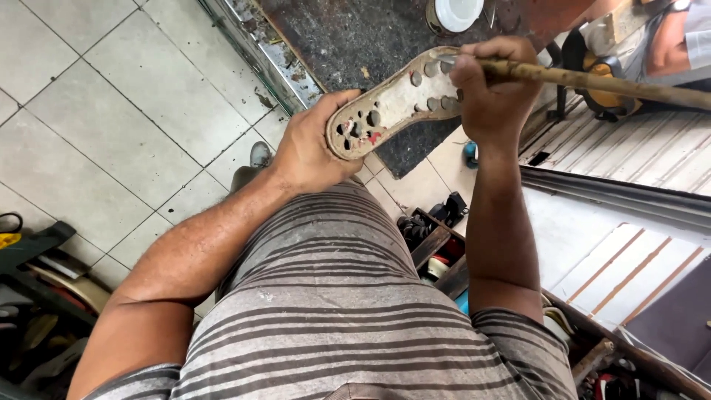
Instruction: Applying adhesive to the surface of a shoe sole using a brush at a workbench.
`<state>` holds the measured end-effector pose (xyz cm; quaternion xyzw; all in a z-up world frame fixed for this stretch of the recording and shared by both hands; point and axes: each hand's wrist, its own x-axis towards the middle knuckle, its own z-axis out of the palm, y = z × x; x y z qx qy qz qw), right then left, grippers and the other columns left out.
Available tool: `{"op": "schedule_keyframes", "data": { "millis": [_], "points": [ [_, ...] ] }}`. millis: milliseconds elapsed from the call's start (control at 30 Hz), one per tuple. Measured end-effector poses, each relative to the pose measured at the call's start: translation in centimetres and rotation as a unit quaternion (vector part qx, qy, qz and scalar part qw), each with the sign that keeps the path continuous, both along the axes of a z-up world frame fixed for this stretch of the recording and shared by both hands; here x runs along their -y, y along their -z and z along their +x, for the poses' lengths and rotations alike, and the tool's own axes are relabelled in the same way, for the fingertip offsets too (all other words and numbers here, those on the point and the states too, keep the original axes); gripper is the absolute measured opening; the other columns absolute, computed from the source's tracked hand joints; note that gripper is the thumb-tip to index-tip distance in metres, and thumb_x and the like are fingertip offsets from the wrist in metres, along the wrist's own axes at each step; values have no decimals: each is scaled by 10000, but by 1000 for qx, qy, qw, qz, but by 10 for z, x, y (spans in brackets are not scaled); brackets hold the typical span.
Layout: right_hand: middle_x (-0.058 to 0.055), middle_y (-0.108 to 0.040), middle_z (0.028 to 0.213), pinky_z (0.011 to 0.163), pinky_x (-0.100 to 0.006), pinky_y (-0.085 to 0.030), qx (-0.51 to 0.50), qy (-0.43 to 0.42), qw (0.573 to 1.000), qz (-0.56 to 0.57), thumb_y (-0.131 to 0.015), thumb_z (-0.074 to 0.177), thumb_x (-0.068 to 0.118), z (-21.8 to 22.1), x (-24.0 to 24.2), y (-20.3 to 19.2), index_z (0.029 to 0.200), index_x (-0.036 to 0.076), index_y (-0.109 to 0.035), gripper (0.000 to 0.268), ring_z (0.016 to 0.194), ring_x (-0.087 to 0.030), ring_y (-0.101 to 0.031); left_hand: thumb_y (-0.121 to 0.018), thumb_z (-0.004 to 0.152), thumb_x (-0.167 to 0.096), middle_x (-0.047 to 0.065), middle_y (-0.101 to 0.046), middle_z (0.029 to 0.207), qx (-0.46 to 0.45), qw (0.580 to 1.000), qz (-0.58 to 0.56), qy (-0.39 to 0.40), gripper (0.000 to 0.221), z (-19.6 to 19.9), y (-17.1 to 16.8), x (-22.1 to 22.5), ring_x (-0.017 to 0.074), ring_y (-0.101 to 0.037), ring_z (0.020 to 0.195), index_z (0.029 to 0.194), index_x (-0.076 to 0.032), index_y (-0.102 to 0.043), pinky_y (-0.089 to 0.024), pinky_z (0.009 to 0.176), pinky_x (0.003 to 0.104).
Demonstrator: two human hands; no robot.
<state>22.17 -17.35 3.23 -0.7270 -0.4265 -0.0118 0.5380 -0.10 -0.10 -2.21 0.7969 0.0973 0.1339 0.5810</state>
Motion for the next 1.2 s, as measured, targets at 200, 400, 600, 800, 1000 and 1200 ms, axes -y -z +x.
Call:
{"op": "schedule_keyframes", "data": {
  "millis": [200,400,600,800,1000,1200],
  "points": [
    [-54,-685,782,465,-237,-491,-83,-124,983,106,-707,1048,40,-56,-25,-6,1041,89,-582,135,628,-130,-681,-945,697,-147,193,-706,1227,0,1000,24,2,883,3,-4,0,321,-777,1013,1410,4,-447,-701,750,382],
    [-155,-706,849,689,-368,-592,68,-123,990,-9,-742,958,93,-109,-40,-33,906,24,-599,167,816,-275,-733,-938,777,-157,119,-747,1146,21,999,25,-1,829,3,-2,3,255,-798,916,1429,-62,-436,-708,751,351],
    [-85,-659,961,577,-261,-464,1,-142,989,43,-729,1038,138,-76,-32,-23,1096,47,-583,182,678,-142,-575,-942,721,-157,164,-708,1258,10,1000,19,4,908,4,-5,1,305,-764,1085,1455,-57,-418,-685,871,397],
    [-229,-704,930,742,-360,-567,-65,-170,981,65,-841,918,23,-75,-22,10,962,-37,-538,312,849,-348,-738,-859,637,-42,226,-739,989,71,992,-71,-70,737,2,-10,7,500,-727,935,1331,-84,-613,-584,733,566],
    [-179,-656,1047,788,-336,-692,11,-58,998,-35,-666,992,-222,-10,-4,-15,1111,30,-489,331,916,-285,-739,-948,685,-93,171,-691,1253,-29,1000,-9,8,908,3,-8,-2,323,-763,1065,1441,-34,-448,-699,809,409],
    [-152,-644,908,584,-315,-603,37,58,997,36,-670,1005,-143,5,6,3,1067,74,-465,305,715,-248,-665,-959,682,-133,117,-722,1188,-89,996,-26,12,935,2,-16,-3,228,-783,940,1459,-109,-439,-707,750,325]
  ]
}}
